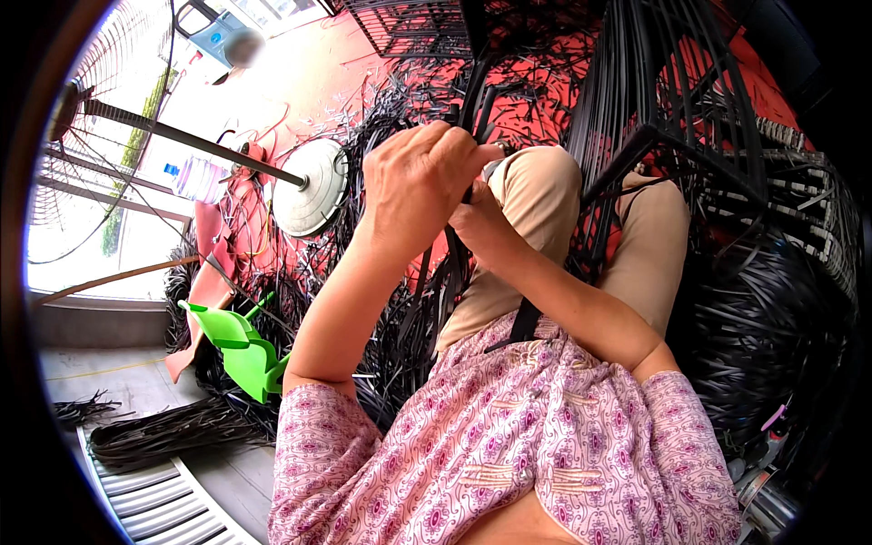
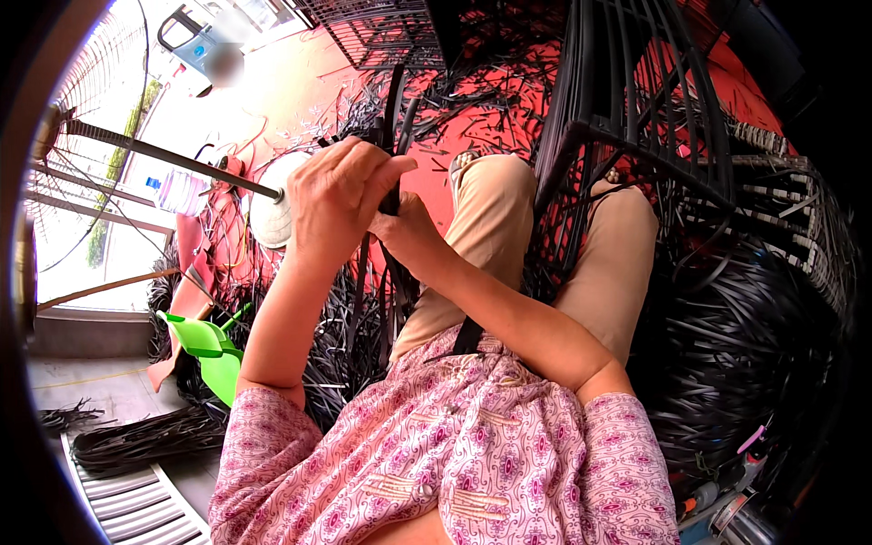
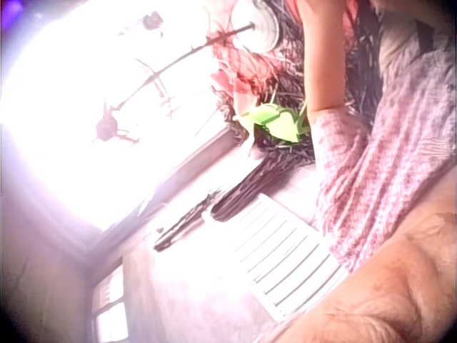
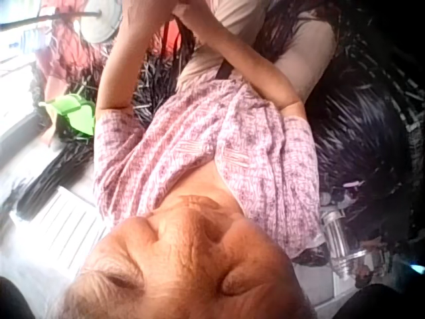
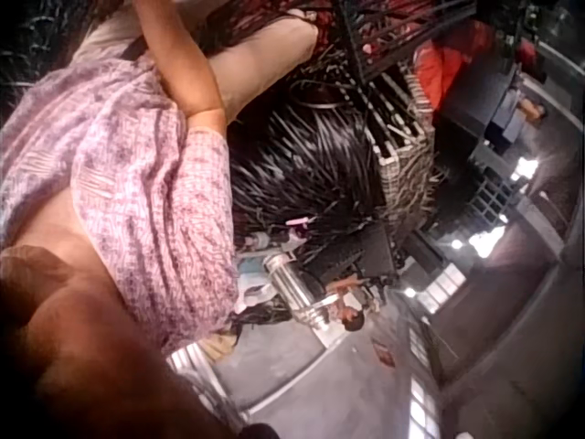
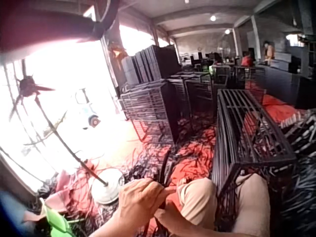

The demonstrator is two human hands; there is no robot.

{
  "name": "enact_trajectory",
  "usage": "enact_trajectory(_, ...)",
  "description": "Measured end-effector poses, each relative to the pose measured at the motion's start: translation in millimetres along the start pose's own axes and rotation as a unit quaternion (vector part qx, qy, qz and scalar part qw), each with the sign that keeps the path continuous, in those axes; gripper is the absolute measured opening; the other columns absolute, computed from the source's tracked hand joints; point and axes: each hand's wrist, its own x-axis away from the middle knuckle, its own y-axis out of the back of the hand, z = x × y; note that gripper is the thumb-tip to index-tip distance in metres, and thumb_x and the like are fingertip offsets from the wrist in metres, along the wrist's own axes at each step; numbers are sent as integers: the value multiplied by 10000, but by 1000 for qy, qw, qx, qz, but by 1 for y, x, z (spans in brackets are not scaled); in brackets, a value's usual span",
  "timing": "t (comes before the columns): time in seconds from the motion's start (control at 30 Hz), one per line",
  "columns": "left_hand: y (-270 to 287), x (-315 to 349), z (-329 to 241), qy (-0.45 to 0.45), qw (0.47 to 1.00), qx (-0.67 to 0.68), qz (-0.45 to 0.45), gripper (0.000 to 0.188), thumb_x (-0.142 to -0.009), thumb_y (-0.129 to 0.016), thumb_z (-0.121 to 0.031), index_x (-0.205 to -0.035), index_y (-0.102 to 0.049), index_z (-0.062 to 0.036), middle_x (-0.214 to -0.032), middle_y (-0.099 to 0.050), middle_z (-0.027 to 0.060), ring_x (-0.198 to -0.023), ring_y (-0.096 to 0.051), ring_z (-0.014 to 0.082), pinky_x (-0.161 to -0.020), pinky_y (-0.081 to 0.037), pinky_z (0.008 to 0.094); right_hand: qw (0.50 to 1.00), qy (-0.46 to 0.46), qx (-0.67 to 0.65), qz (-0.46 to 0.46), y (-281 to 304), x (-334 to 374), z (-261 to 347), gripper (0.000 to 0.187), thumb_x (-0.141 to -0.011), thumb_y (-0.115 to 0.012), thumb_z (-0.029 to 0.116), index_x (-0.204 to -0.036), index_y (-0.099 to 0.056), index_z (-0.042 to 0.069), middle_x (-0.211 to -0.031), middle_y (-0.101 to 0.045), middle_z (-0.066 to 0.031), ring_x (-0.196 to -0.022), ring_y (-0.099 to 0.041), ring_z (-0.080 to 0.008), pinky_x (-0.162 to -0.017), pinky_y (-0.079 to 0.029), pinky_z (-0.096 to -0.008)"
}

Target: The person sits on the floor and weaves black plastic strips into a basket frame. They interlace the strips by hand, tucking ends into the weave to secure them, and occasionally pull new strips from a large pile nearby.

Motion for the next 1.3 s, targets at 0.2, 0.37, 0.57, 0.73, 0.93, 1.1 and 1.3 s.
enact_trajectory(0.2,32,-18,8,140,976,166,19,220,-810,-755,-207,-987,-709,-86,-711,-559,55,-647,-600,193,-584,-481,317,1000,-17,-6,20,-7,8,16,160,-911,-653,154,-807,-631,34,-727,-634,-4,-698,-586,-90,-647,-453,-275)
enact_trajectory(0.37,31,-32,13,-10,983,109,146,192,-823,-717,-274,-928,-715,-113,-762,-591,53,-672,-615,269,-593,-480,368,1000,-20,3,11,-9,8,10,170,-894,-688,130,-769,-609,45,-683,-529,46,-663,-491,-75,-611,-411,-287)
enact_trajectory(0.57,42,-26,10,38,964,139,224,124,-822,-701,-203,-824,-727,-81,-730,-586,51,-695,-631,240,-632,-494,351,999,-20,2,32,-4,11,7,89,-902,-657,107,-871,-609,38,-774,-561,40,-741,-522,-59,-668,-447,-274)
enact_trajectory(0.73,41,-20,10,-10,973,75,217,140,-800,-747,-208,-859,-737,-81,-752,-616,52,-626,-610,208,-563,-465,329,999,4,-31,34,-6,14,0,156,-909,-645,104,-1028,-587,21,-873,-609,6,-819,-587,-76,-751,-498,-274)
enact_trajectory(0.93,51,-46,18,123,971,172,110,205,-808,-766,-123,-989,-718,-40,-728,-567,32,-616,-508,95,-568,-406,266,996,-29,29,85,-5,20,16,142,-911,-668,142,-864,-654,8,-760,-647,-9,-752,-616,-94,-705,-509,-279)
enact_trajectory(1.1,41,-41,47,187,936,228,192,176,-842,-751,-85,-1005,-697,-47,-698,-562,-18,-625,-496,57,-584,-400,236,996,-4,12,91,-5,23,15,175,-902,-689,168,-813,-658,20,-716,-622,7,-710,-586,-75,-653,-489,-263)
enact_trajectory(1.3,43,-30,52,196,880,260,347,82,-869,-716,-67,-929,-687,-20,-736,-595,-25,-696,-550,56,-614,-434,238,996,-23,17,82,-5,25,13,195,-896,-709,191,-780,-651,46,-698,-581,52,-694,-548,-40,-617,-457,-253)
